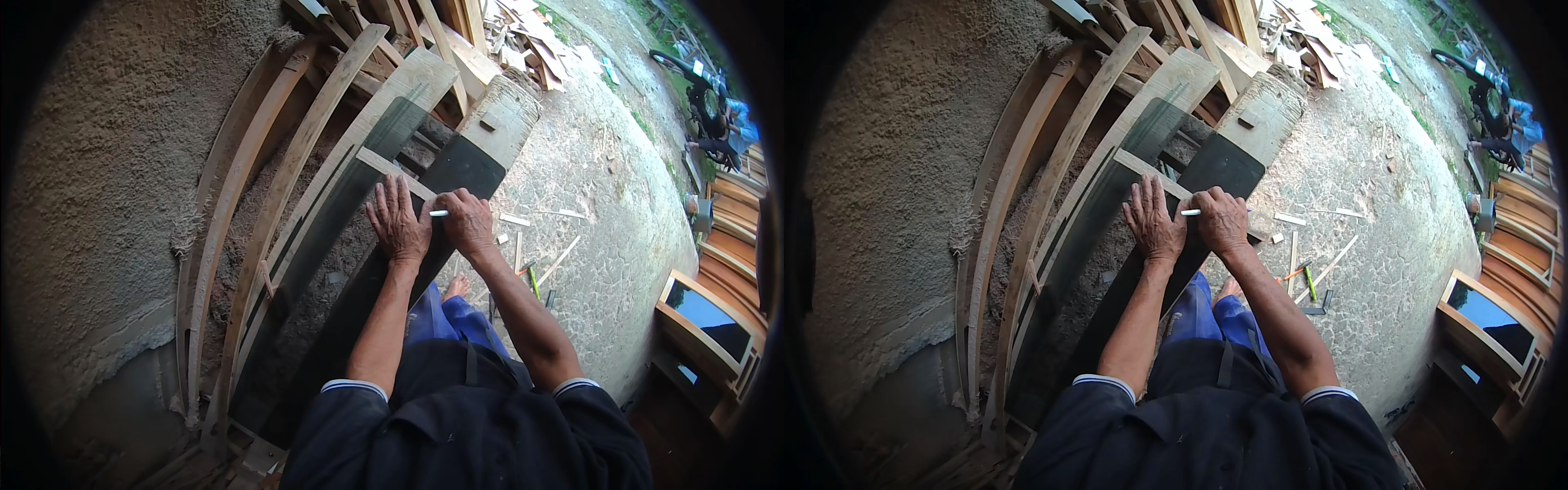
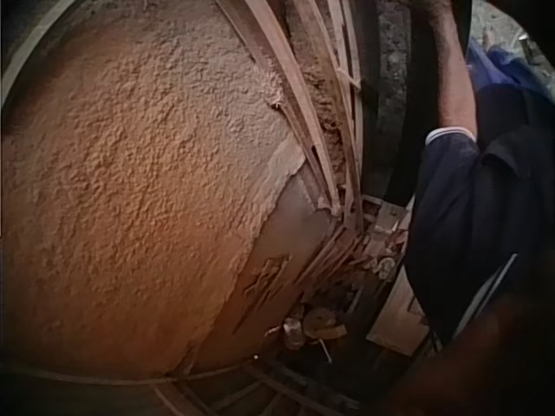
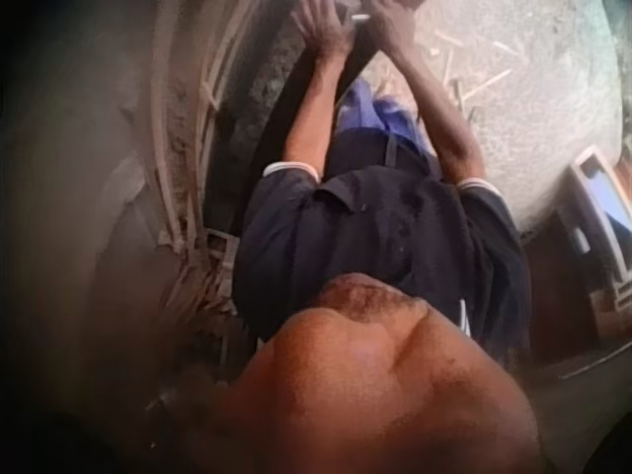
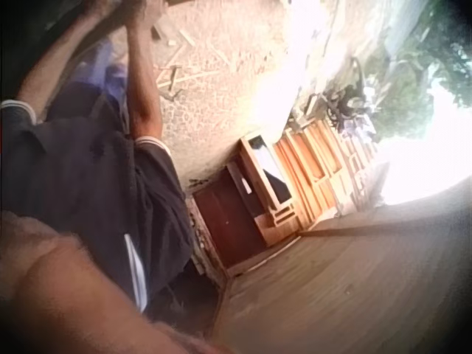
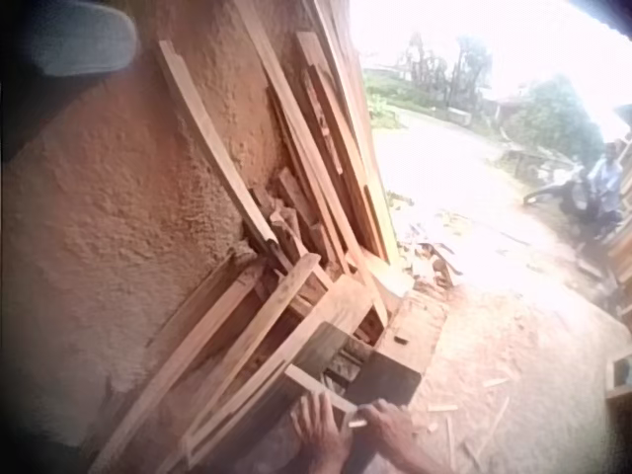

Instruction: The person marks a curved wooden piece with a pen, then positions and aligns a long wooden strip along the curve. They use a hammer to secure the strip with nails, repeatedly adjusting the wood and hammering along its length.

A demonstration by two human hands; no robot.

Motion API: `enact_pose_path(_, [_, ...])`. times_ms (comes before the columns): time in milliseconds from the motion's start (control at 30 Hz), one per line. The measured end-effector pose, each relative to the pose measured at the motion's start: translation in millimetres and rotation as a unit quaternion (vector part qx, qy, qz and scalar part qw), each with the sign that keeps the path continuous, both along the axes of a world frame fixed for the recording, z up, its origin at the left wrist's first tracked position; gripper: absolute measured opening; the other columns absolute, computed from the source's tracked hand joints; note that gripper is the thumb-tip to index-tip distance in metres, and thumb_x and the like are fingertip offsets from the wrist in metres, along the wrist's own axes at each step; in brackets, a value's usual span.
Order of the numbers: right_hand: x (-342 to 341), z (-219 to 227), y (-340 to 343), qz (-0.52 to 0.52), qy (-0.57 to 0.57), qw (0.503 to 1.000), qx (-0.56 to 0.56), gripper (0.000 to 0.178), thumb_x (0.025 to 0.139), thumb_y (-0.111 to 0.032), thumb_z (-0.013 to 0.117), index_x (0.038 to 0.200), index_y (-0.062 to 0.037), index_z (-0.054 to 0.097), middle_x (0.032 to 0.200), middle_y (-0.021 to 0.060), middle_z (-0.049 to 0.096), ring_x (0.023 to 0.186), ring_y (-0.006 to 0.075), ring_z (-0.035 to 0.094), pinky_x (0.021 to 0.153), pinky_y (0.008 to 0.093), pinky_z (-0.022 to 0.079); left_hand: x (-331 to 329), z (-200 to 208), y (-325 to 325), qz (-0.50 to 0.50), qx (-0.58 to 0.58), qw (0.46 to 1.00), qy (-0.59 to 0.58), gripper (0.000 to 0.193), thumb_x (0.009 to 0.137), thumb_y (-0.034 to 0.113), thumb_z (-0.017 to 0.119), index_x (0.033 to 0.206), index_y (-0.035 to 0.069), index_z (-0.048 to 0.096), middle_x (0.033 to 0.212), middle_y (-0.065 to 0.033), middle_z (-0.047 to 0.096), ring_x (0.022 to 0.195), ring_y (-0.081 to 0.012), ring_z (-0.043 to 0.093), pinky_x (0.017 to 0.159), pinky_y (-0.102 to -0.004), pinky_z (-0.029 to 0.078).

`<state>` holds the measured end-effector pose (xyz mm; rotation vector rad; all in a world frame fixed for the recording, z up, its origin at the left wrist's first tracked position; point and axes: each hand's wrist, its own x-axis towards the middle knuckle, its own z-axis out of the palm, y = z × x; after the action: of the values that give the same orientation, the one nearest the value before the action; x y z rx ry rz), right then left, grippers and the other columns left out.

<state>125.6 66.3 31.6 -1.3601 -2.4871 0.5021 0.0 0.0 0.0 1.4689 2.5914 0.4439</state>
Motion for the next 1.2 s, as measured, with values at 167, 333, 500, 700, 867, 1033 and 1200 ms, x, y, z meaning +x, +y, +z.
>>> enact_pose_path(167, [-7,0,3,0.002,-0.022,1.0,-0.001,0.018,0.081,-0.011,0.066,0.095,-0.0216,0.07,0.09,-0.0008,0.064,0.086,0.0232,0.065,0.074,0.0391,0.045,-5,3,2,0.006,0.006,1.0,0.012,0.073,0.099,0.06,0.042,0.154,0.013,0.038,0.163,-0.008,0.031,0.15,-0.03,0.026,0.12,-0.0571,0.015])
enact_pose_path(333, [-8,-2,5,0.008,0.003,1.0,0.023,0.006,0.085,-0.019,0.063,0.088,-0.0217,0.067,0.085,0.0008,0.061,0.081,0.0238,0.064,0.071,0.0399,0.043,-4,4,3,0.008,-0.001,1.0,0.013,0.073,0.1,0.06,0.041,0.155,0.013,0.038,0.163,-0.0081,0.03,0.15,-0.0305,0.026,0.12,-0.0572,0.016])
enact_pose_path(500, [-7,2,5,0.012,-0.028,1.0,0.0,0.02,0.081,-0.011,0.064,0.095,-0.0228,0.071,0.089,-0.0018,0.065,0.084,0.0226,0.065,0.073,0.0382,0.044,-3,5,2,0.008,-0.004,1.0,0.008,0.071,0.101,0.059,0.04,0.155,0.013,0.037,0.163,-0.008,0.03,0.15,-0.0304,0.026,0.12,-0.0569,0.016])
enact_pose_path(700, [-10,7,4,0.006,-0.032,0.999,-0.006,0.02,0.081,-0.011,0.064,0.095,-0.0232,0.071,0.089,-0.0018,0.064,0.084,0.0226,0.065,0.073,0.0384,0.044,-2,6,3,0.008,-0.01,1.0,0.009,0.071,0.101,0.059,0.04,0.156,0.013,0.036,0.164,-0.0079,0.029,0.151,-0.0297,0.025,0.12,-0.0569,0.016])
enact_pose_path(867, [-9,5,4,0.003,-0.024,1.0,-0.004,0.02,0.081,-0.011,0.064,0.097,-0.0222,0.071,0.089,-0.002,0.065,0.084,0.0225,0.065,0.073,0.0383,0.044,-2,5,3,0.008,-0.017,1.0,0.018,0.071,0.101,0.059,0.039,0.156,0.014,0.035,0.164,-0.0078,0.028,0.151,-0.0292,0.024,0.121,-0.0568,0.015])
enact_pose_path(1033, [-11,4,4,0.005,-0.02,1.0,0.012,0.014,0.083,-0.017,0.065,0.095,-0.022,0.07,0.087,-0.0006,0.063,0.082,0.0224,0.065,0.072,0.0384,0.042,-3,4,4,0.006,-0.02,1.0,0.02,0.072,0.101,0.06,0.039,0.156,0.014,0.034,0.164,-0.0078,0.028,0.152,-0.0292,0.023,0.121,-0.0572,0.014])
enact_pose_path(1200, [-1,15,6,-0.065,0.079,0.994,-0.043,0.021,0.091,-0.025,0.067,0.11,-0.0153,0.073,0.095,0.0052,0.067,0.09,0.0267,0.067,0.074,0.0396,0.046,-3,2,5,0.003,-0.022,1.0,0.016,0.075,0.1,0.061,0.039,0.156,0.012,0.034,0.164,-0.0094,0.028,0.152,-0.0311,0.023,0.121,-0.0581,0.012])
